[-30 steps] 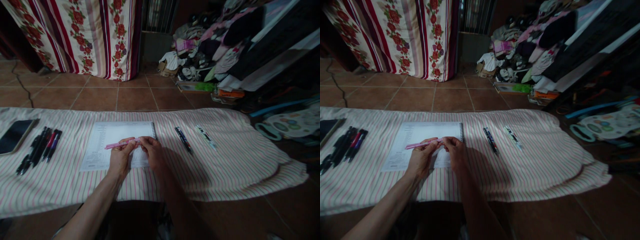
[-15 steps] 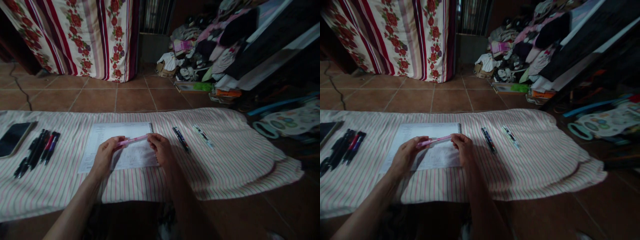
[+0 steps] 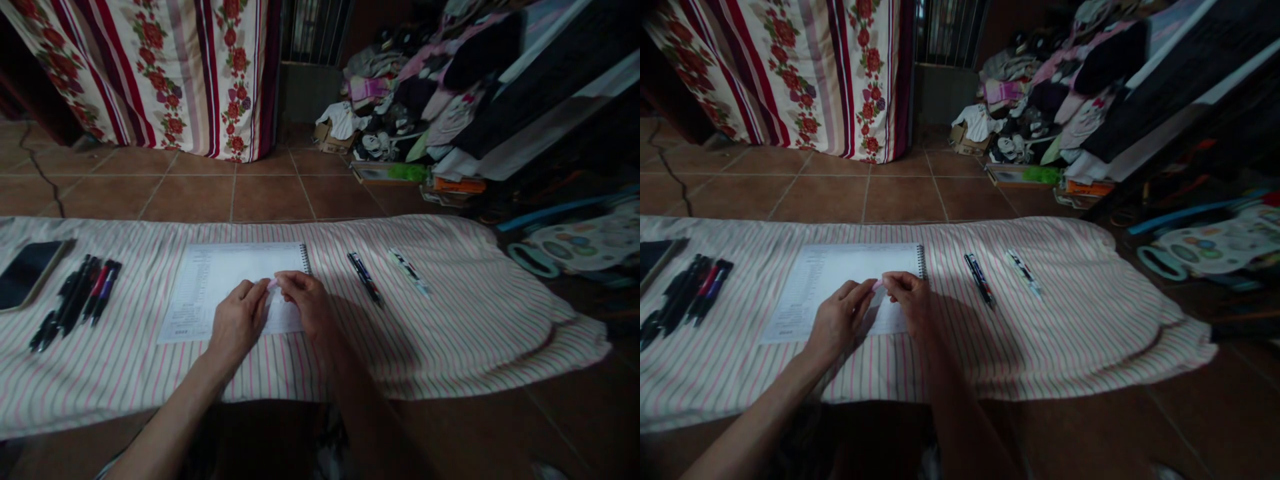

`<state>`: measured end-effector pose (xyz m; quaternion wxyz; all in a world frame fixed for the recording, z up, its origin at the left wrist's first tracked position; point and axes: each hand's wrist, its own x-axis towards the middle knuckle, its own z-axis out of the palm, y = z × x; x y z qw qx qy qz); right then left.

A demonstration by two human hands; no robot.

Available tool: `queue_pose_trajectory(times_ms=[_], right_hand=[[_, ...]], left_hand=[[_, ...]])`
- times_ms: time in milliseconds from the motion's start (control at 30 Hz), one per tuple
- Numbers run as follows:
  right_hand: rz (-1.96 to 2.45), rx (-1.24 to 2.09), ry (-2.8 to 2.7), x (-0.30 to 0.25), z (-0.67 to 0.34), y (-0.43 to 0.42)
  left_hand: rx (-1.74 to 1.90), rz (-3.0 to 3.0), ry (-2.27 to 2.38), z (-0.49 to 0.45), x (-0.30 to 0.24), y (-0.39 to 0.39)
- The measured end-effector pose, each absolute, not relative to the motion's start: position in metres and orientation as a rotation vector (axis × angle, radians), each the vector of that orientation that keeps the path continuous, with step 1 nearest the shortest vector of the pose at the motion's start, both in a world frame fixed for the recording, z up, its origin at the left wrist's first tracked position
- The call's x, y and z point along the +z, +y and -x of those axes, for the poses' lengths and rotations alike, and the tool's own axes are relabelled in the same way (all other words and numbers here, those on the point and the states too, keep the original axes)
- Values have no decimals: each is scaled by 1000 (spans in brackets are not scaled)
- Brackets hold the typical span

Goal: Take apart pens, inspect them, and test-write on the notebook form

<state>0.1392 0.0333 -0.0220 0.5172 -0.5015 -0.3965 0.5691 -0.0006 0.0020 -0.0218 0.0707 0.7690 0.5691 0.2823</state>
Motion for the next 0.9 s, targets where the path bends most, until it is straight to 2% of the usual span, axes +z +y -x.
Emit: queue_pose_trajectory(times_ms=[400,667,900], right_hand=[[1261,1299,-890,-22,-136,31],[1179,1290,-990,-19,-137,30],[1079,1464,-916,-22,-135,29]], left_hand=[[798,-2294,1696,-6,-22,-1],[948,-2095,1684,-8,-21,-1],[937,-2068,1737,-6,-18,-2]])
